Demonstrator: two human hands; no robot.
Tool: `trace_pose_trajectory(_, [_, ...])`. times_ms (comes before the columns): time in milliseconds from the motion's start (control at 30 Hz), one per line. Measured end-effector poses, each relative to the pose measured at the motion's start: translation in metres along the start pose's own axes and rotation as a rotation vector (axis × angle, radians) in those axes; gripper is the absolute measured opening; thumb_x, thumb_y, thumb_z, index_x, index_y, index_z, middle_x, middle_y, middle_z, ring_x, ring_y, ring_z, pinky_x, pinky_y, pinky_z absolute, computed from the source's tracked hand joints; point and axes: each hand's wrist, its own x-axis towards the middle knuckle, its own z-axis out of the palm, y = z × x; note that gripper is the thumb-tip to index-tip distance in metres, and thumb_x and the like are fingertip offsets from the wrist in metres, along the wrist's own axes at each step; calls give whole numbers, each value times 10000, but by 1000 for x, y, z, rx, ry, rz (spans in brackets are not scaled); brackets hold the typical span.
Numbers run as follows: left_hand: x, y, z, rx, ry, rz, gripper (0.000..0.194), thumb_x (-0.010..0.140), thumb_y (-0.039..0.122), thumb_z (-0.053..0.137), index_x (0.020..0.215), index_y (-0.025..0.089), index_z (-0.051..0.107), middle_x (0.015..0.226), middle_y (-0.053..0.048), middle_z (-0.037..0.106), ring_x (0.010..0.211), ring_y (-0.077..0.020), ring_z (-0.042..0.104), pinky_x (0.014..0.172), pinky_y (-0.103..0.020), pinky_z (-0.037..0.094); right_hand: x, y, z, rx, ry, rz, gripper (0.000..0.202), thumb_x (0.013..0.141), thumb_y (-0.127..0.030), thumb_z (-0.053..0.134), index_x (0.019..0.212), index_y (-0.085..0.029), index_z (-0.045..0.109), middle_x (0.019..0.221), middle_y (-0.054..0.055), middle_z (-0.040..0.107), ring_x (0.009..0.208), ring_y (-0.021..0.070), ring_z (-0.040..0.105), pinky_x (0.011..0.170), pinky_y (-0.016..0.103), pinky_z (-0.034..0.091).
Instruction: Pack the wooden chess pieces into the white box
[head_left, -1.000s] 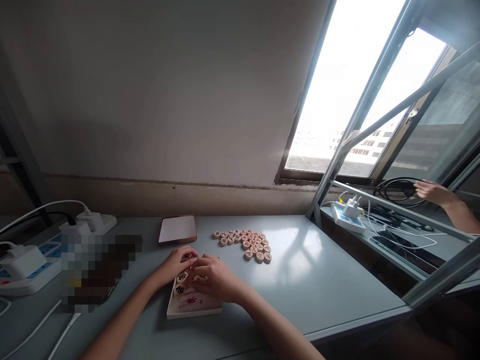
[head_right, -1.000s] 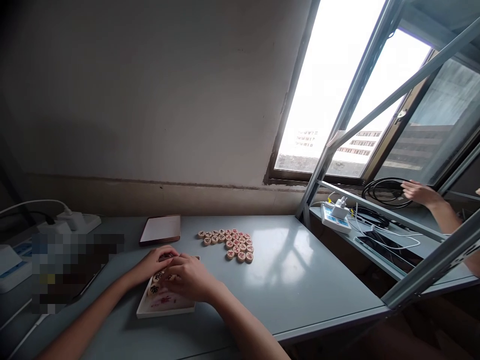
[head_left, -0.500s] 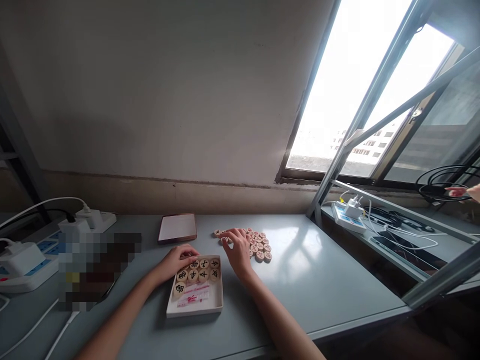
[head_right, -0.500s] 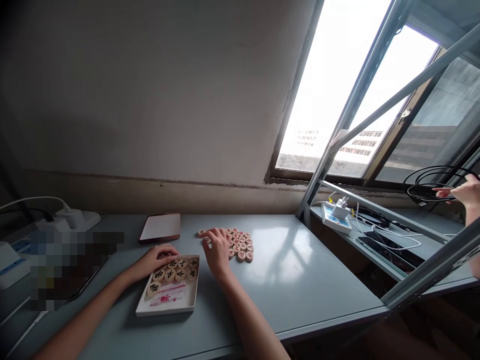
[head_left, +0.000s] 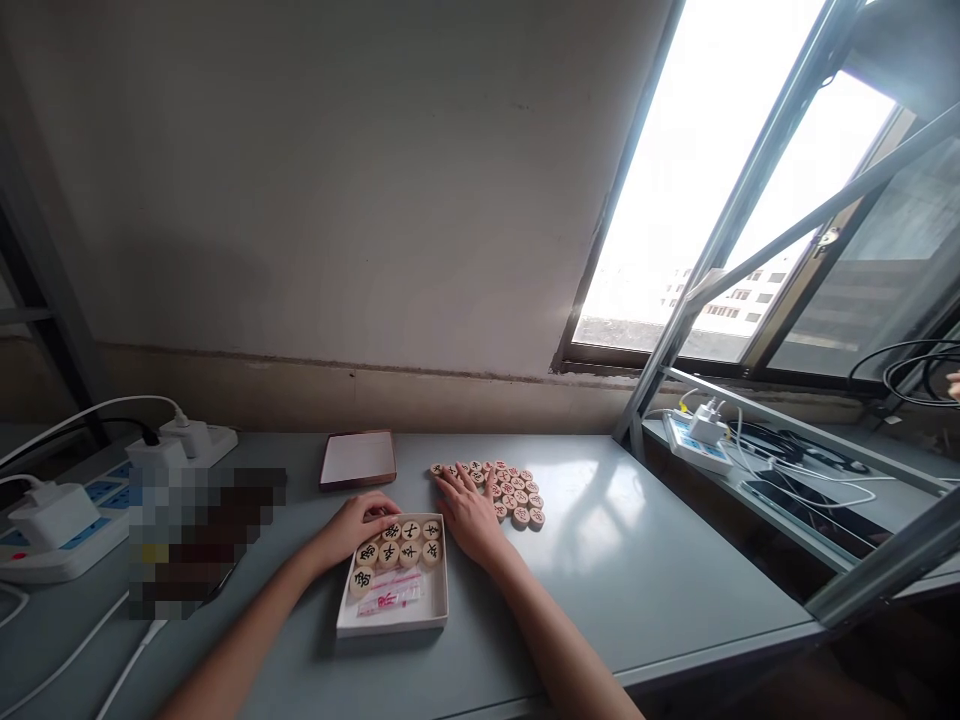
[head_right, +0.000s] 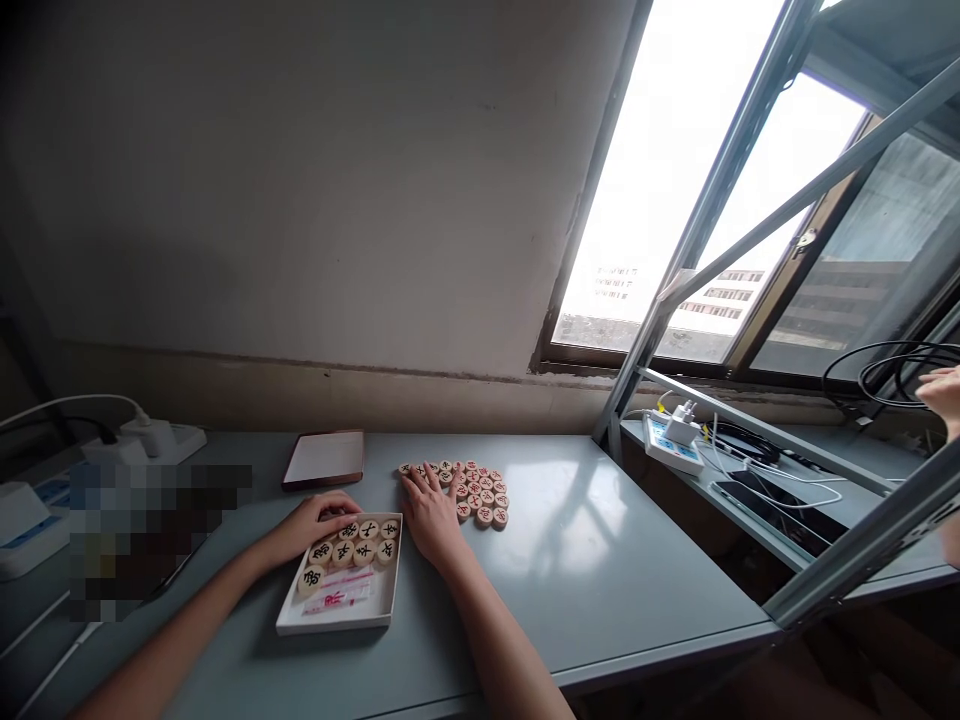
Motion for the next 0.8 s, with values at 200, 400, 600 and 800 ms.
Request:
trace_pose_trajectory(200, [-2,7,-1,10,6,-22,326,768,424,506,860,153,660,942,-79,638,910,-215,571,823,-296,441,0,1,-2,4,-36,-55,407,913,-183,294,1276,-256,462,1374,46,417,1298,218,323,1062,576,-58])
trace_pose_trajectory(400, [-1,10,-1,11,-1,-33,341,753,442,513,847,147,655,931,-77,638,903,-222,571,816,-300,444,1,3,-13,67,-84,-196,497,806,-7,345,1224,-213,517,1315,42,492,1230,173,422,1093,426,170])
trace_pose_trajectory(600, [-1,9,-1,-13,-14,-28,336,753,445,514,832,150,653,910,-76,637,891,-228,571,805,-301,448,0,-1,-21,53,-33,-199,454,848,-24,346,1219,-226,511,1151,49,593,1037,178,526,883,334,401])
trace_pose_trajectory(800, [0,3,0,-8,-11,-12,313,771,411,510,859,148,655,933,-79,630,906,-224,571,828,-306,443,2,7,-17,-32,-35,-172,327,861,-67,388,1088,-193,587,1019,68,590,956,184,521,837,316,415])
